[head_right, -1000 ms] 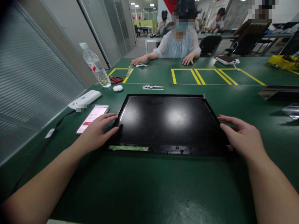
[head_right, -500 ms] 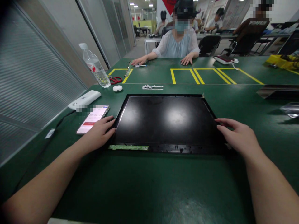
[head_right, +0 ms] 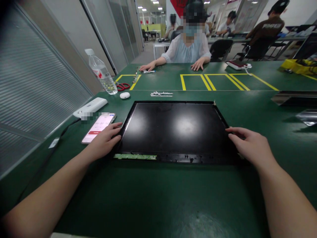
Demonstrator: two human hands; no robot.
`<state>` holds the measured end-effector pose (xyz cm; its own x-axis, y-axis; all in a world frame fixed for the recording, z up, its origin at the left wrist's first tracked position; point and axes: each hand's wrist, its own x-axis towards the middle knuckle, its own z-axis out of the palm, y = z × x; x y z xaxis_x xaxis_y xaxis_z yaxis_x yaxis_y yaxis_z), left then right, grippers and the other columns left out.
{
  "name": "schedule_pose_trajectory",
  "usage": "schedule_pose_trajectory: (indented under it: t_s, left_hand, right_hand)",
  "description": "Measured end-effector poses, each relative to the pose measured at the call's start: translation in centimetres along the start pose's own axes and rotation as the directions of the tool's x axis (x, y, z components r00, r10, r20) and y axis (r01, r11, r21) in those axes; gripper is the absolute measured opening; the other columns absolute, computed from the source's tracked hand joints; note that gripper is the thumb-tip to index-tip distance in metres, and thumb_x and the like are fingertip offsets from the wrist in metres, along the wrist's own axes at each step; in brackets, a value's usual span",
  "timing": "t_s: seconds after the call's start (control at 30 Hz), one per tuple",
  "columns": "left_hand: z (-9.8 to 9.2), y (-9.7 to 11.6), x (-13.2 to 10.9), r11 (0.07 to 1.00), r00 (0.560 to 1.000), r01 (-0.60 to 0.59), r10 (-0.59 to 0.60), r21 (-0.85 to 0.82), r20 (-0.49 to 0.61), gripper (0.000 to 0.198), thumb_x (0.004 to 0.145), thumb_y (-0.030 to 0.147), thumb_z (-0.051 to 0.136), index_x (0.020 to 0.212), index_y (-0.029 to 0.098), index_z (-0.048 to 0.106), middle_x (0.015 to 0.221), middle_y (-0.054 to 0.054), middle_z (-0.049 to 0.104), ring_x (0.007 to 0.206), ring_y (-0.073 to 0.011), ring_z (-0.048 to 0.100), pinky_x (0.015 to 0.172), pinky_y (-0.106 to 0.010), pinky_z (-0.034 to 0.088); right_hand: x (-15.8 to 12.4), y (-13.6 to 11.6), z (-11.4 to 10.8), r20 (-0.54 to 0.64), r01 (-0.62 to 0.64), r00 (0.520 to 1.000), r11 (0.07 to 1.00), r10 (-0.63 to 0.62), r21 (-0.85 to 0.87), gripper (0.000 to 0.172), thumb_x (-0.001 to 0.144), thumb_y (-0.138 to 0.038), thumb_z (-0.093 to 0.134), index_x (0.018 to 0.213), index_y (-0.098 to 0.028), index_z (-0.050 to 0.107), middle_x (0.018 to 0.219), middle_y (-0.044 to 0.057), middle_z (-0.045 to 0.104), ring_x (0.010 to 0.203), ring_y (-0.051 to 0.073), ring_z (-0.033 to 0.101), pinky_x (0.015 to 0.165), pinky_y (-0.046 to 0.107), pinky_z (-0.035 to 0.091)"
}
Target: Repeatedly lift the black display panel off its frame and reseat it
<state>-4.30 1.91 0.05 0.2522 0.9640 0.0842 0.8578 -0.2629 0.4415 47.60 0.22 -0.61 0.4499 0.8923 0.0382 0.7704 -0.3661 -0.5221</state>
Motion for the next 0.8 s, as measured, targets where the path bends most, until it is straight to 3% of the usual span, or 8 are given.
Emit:
schedule_pose_trajectory:
  t_s: [0.1, 0.2, 0.3, 0.37, 0.47, 0.57, 0.7, 0.8]
  left_hand:
    - [-0.4, 0.6, -0.2, 0.989, 0.993, 0.068, -0.079, -0.131, -0.082, 0.04, 0.091, 0.033, 0.052, 0.117, 0.023, 0.081, 0.15, -0.009, 0.065, 0.142, -0.0372, 0.055, 0.121, -0.056, 0.04]
    - [-0.6, 1.6, -0.4, 0.902, 0.96, 0.2, -0.258, -0.382, -0.107, 0.035, 0.091, 0.034, 0.06, 0.118, 0.029, 0.082, 0.126, -0.004, 0.079, 0.128, -0.0353, 0.067, 0.111, -0.051, 0.052]
    - [-0.5, 2.9, -0.5, 0.628, 0.864, 0.374, -0.504, -0.683, 0.009, 0.037, 0.088, 0.032, 0.067, 0.123, 0.027, 0.08, 0.095, -0.004, 0.084, 0.094, -0.0302, 0.079, 0.082, -0.042, 0.065]
    - [-0.5, 3.8, -0.5, 0.433, 0.8, 0.43, -0.59, -0.792, 0.111, 0.043, 0.088, 0.026, 0.068, 0.13, 0.024, 0.077, 0.086, -0.005, 0.083, 0.076, -0.0253, 0.079, 0.067, -0.035, 0.065]
    - [-0.6, 4.8, -0.4, 0.275, 0.744, 0.433, -0.647, -0.858, 0.168, 0.049, 0.089, 0.019, 0.067, 0.138, 0.024, 0.073, 0.085, -0.005, 0.084, 0.068, -0.021, 0.078, 0.056, -0.026, 0.061]
    - [-0.7, 5.3, -0.4, 0.173, 0.713, 0.419, -0.67, -0.891, 0.206, 0.055, 0.092, 0.015, 0.065, 0.146, 0.024, 0.067, 0.087, -0.005, 0.084, 0.066, -0.0191, 0.078, 0.049, -0.022, 0.058]
    - [-0.7, 5.3, -0.4, 0.101, 0.697, 0.411, -0.676, -0.906, 0.241, 0.059, 0.094, 0.014, 0.063, 0.152, 0.026, 0.06, 0.087, -0.003, 0.083, 0.058, -0.0176, 0.076, 0.046, -0.023, 0.058]
    - [-0.6, 5.4, -0.3, 0.07, 0.683, 0.423, -0.68, -0.903, 0.267, 0.061, 0.094, 0.016, 0.063, 0.154, 0.028, 0.058, 0.087, -0.003, 0.083, 0.055, -0.0174, 0.075, 0.044, -0.023, 0.058]
  right_hand:
    - [-0.5, -0.7, 0.0, 0.028, -0.084, 0.996, 0.996, 0.083, 0.012, 0.05, 0.064, -0.055, 0.061, 0.101, -0.028, 0.083, 0.068, 0.002, 0.071, 0.052, 0.022, 0.06, 0.056, 0.041, 0.05]
    - [-0.7, -1.0, -0.1, 0.014, -0.066, 0.998, 0.998, 0.066, 0.021, 0.05, 0.064, -0.053, 0.062, 0.101, -0.028, 0.083, 0.073, 0.003, 0.074, 0.051, 0.021, 0.06, 0.056, 0.041, 0.051]
    - [-0.6, -0.8, 0.0, 0.018, -0.06, 0.998, 0.998, 0.06, 0.016, 0.05, 0.064, -0.053, 0.063, 0.102, -0.027, 0.083, 0.074, 0.004, 0.074, 0.052, 0.022, 0.06, 0.056, 0.041, 0.051]
    - [-0.5, -0.6, 0.0, 0.019, -0.054, 0.998, 0.998, 0.053, 0.027, 0.048, 0.064, -0.054, 0.063, 0.1, -0.028, 0.083, 0.083, 0.004, 0.077, 0.057, 0.022, 0.063, 0.058, 0.04, 0.052]
    - [-0.4, -0.4, 0.1, 0.0, -0.021, 1.0, 0.999, 0.021, 0.039, 0.045, 0.064, -0.054, 0.064, 0.096, -0.03, 0.083, 0.098, 0.005, 0.08, 0.067, 0.024, 0.067, 0.06, 0.04, 0.053]
    - [-0.3, -0.2, 0.1, -0.034, -0.005, 0.999, 1.0, 0.006, 0.029, 0.042, 0.063, -0.054, 0.065, 0.092, -0.031, 0.084, 0.097, 0.004, 0.08, 0.069, 0.025, 0.067, 0.062, 0.04, 0.054]
    - [-0.2, 0.0, 0.1, -0.043, 0.033, 0.999, 0.999, -0.032, 0.028, 0.04, 0.063, -0.053, 0.065, 0.09, -0.031, 0.084, 0.1, 0.004, 0.081, 0.069, 0.024, 0.068, 0.063, 0.04, 0.054]
    - [-0.3, -0.3, 0.1, -0.017, -0.036, 0.999, 0.998, 0.036, 0.044, 0.045, 0.062, -0.054, 0.065, 0.095, -0.029, 0.084, 0.105, 0.005, 0.08, 0.065, 0.023, 0.065, 0.058, 0.038, 0.052]
